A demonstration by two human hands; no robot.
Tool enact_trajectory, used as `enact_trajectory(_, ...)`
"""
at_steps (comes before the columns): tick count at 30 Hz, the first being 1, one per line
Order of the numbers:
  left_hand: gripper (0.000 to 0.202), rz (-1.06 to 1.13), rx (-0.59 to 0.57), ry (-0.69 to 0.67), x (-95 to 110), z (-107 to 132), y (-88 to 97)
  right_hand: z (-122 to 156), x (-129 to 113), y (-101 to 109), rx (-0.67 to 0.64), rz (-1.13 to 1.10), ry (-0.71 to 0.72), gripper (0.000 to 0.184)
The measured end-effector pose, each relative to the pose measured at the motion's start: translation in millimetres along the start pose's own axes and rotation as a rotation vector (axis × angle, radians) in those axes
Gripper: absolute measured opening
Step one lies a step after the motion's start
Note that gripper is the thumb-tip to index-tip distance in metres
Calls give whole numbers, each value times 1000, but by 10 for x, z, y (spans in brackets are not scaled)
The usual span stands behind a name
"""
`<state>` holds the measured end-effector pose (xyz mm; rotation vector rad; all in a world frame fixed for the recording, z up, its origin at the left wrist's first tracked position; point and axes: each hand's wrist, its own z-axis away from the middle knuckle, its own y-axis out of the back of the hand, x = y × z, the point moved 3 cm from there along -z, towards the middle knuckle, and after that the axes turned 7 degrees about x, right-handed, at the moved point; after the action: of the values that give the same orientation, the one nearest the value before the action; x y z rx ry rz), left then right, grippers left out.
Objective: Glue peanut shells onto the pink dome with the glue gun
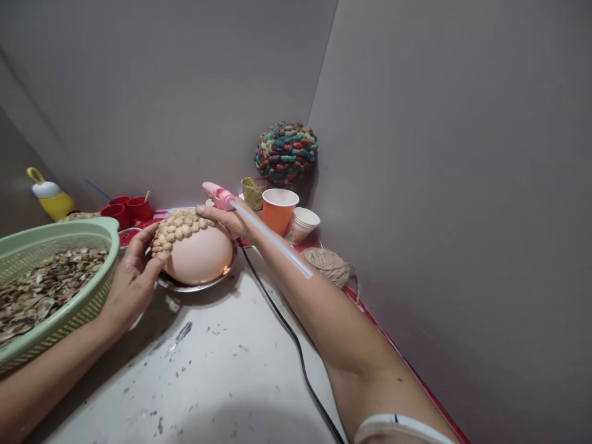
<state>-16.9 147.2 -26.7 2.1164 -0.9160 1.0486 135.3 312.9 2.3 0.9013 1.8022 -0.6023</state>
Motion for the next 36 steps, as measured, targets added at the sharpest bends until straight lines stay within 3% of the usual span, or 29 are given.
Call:
enact_trajectory(15,56,84,-10,12,-1,22,33,2,-13,20,-6,33,-14,94)
enact_trajectory(23,57,50,85,-22,-21,76,90,37,-155,155,252,-6,-139,65)
enact_trajectory(25,55,-21,131,-148,65,147,135,29,-246,230,340,-24,-102,52)
enact_trajectory(27,56,-69,101,-381,189,271,140,43,-377,290,405,-33,-68,50)
enact_trajectory(29,62,-73,-25,-693,314,451,90,108,-544,325,445,-37,-35,49)
enact_trajectory(32,59,-11,-326,-1170,432,762,-33,345,-802,312,484,-40,18,45)
enact_trajectory(34,47,28,-470,-1326,450,893,-100,586,-904,260,504,-52,21,43)
enact_trajectory(36,41,5,-501,-1332,440,925,-146,862,-919,183,522,-75,4,44)
